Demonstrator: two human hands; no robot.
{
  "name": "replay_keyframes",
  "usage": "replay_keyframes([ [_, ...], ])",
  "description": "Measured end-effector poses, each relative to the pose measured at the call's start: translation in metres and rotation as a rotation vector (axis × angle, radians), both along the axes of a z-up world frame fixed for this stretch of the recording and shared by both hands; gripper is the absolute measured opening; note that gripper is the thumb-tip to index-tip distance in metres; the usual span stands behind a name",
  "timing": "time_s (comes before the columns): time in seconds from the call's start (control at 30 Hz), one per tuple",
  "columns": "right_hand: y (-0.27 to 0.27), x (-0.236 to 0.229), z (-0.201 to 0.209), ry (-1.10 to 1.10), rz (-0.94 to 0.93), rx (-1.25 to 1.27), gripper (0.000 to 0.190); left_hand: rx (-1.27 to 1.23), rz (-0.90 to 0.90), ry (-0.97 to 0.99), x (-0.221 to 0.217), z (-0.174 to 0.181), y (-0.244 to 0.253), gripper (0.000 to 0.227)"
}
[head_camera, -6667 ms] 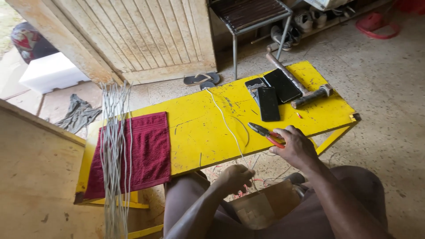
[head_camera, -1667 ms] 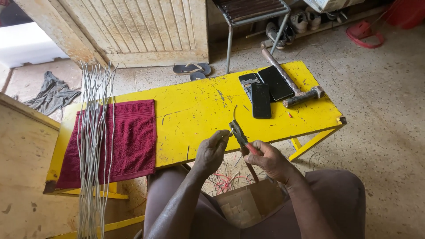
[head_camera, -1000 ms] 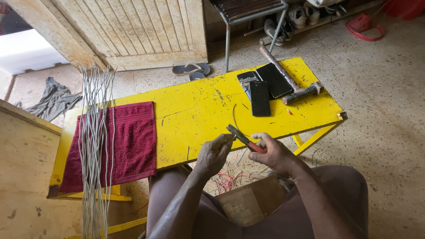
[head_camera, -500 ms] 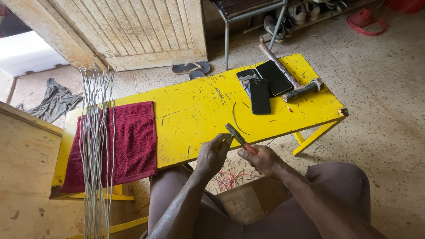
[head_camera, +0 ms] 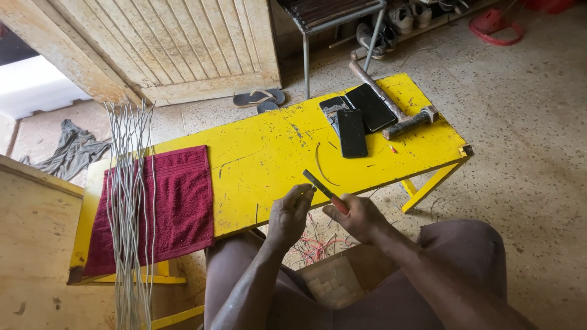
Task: The person strips the insulation from a white wire using pliers. They pull the wire taut, cut the insulation, and peel it off to expose the inner conductor. The person repeats this process on different sections of the wire.
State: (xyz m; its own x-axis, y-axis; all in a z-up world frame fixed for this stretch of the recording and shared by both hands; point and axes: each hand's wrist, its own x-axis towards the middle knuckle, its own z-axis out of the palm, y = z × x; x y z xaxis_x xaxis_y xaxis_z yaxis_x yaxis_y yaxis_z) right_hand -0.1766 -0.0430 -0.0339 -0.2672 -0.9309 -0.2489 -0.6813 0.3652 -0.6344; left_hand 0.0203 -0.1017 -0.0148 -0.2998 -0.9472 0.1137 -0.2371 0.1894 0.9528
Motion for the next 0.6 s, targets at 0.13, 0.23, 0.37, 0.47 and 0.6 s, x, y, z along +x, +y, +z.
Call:
replay_keyframes([
  [0.13,0.003,-0.002,-0.004,-0.723,0.04,0.088,0.057,-0.002,-0.053,0.166,0.006,-0.006,-0.006,0.022],
  [0.23,0.01,0.004,0.032,-0.458,-0.029,0.085,0.053,0.014,-0.054,0.213,0.013,-0.006,-0.008,0.024],
  [0.37,0.009,0.008,0.07,-0.016,-0.086,0.142,0.063,0.0,-0.06,0.212,0.014,-0.006,-0.009,0.024],
  [0.47,0.004,0.007,0.059,0.095,-0.075,0.029,0.061,0.007,-0.069,0.186,0.017,-0.006,-0.008,0.026],
  [0.6,-0.009,0.0,0.043,0.243,-0.052,-0.07,0.065,-0.023,-0.059,0.142,0.016,-0.004,-0.004,0.027],
])
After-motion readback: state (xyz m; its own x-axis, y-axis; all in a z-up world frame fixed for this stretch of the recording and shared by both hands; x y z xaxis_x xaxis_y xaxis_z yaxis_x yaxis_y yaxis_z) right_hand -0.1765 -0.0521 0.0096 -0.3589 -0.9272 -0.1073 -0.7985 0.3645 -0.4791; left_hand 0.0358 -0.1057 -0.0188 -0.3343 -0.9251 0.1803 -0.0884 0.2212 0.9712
